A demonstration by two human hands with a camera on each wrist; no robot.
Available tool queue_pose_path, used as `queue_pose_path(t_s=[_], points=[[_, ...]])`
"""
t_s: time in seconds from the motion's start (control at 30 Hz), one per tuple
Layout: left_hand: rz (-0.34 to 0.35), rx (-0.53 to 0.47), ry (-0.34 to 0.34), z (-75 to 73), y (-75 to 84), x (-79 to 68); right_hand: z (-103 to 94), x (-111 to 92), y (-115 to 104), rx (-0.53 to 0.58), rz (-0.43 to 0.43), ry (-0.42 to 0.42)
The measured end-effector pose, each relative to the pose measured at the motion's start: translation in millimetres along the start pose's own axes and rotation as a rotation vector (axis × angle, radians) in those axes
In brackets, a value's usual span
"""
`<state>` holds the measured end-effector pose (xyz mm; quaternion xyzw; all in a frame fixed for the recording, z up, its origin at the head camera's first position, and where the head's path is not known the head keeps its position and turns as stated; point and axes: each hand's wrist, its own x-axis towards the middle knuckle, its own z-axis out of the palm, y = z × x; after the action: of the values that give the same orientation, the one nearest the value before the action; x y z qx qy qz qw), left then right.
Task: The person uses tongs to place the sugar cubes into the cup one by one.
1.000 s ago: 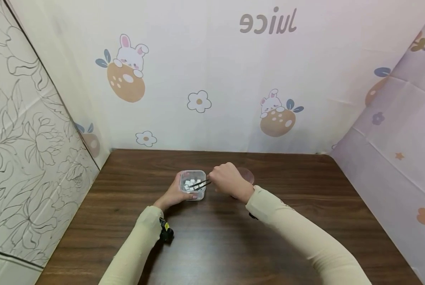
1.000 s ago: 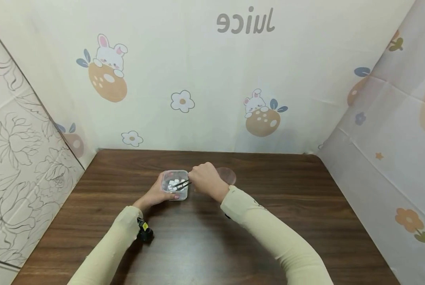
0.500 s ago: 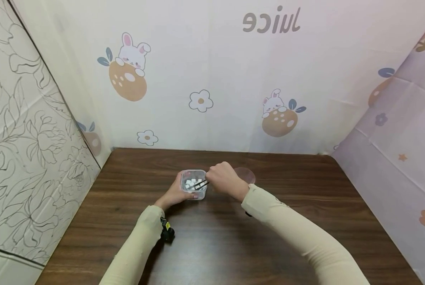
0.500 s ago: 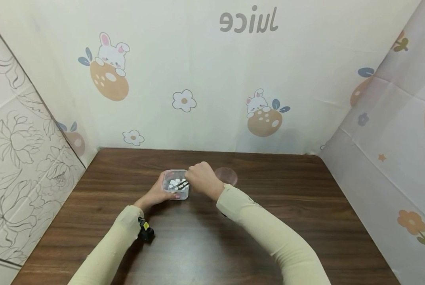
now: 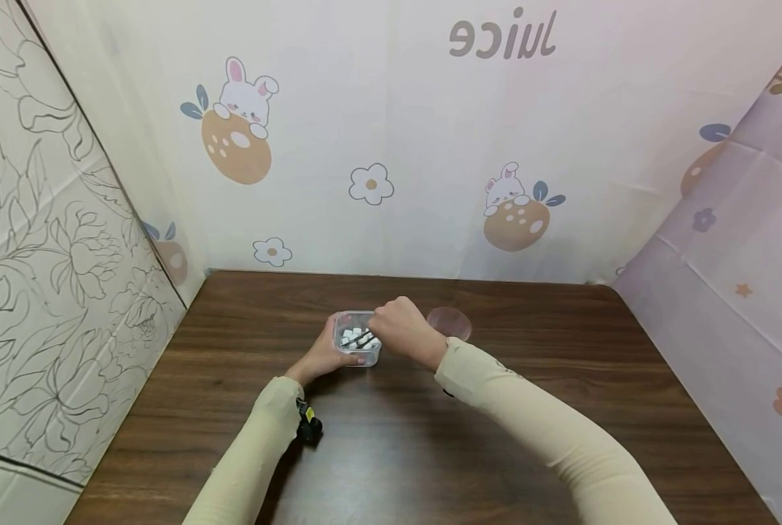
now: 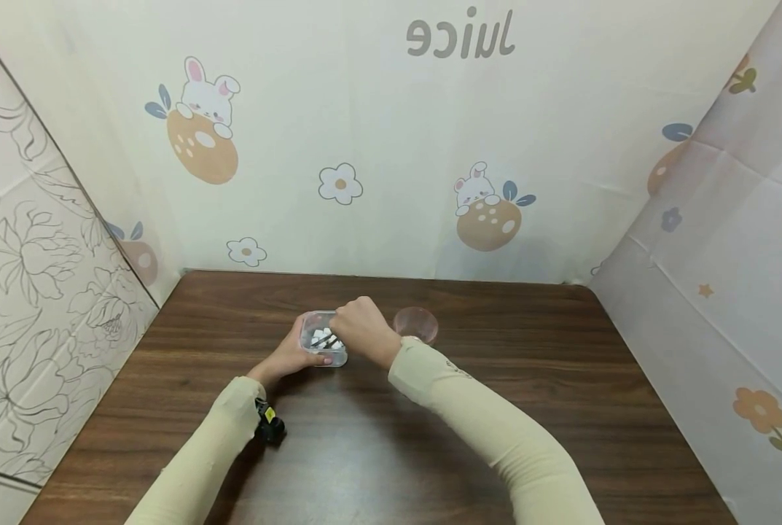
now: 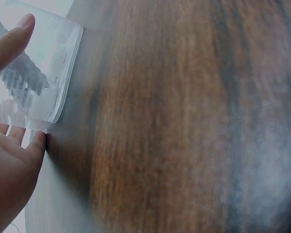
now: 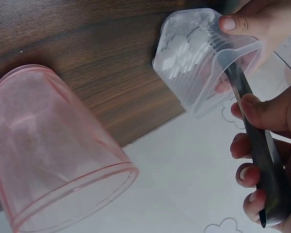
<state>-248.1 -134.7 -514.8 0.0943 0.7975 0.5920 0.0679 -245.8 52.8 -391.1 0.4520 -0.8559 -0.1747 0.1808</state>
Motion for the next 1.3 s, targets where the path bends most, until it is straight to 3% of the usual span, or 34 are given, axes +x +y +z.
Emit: queue_pose_path(t_s=[0.53,0.63,0.77,0.83,1.3], points=[[0.011,-0.020,-0.014,-0.4,2.5,-0.9,-6.3,7.0,-9.3,-0.089,-0.040,-0.042],[-0.001,-0.029,-0.034,-1.5,12.1,-5.1,-5.3,5.8,-8.9,-0.091,-0.042,-0.039],[-0.010,-0.040,-0.033,-1.2,11.6,-4.2,-3.6,2.7,-6.3,-0.085,-0.033,-0.025],[-0.003,-0.026,-0.014,0.4,1.9,-0.1,-2.9,0.9,-4.5,-0.077,-0.025,-0.015],[0.006,-0.033,0.008,1.4,-0.1,-0.7,-7.2,-14.1,10.8,-0.015,0.030,0.033]])
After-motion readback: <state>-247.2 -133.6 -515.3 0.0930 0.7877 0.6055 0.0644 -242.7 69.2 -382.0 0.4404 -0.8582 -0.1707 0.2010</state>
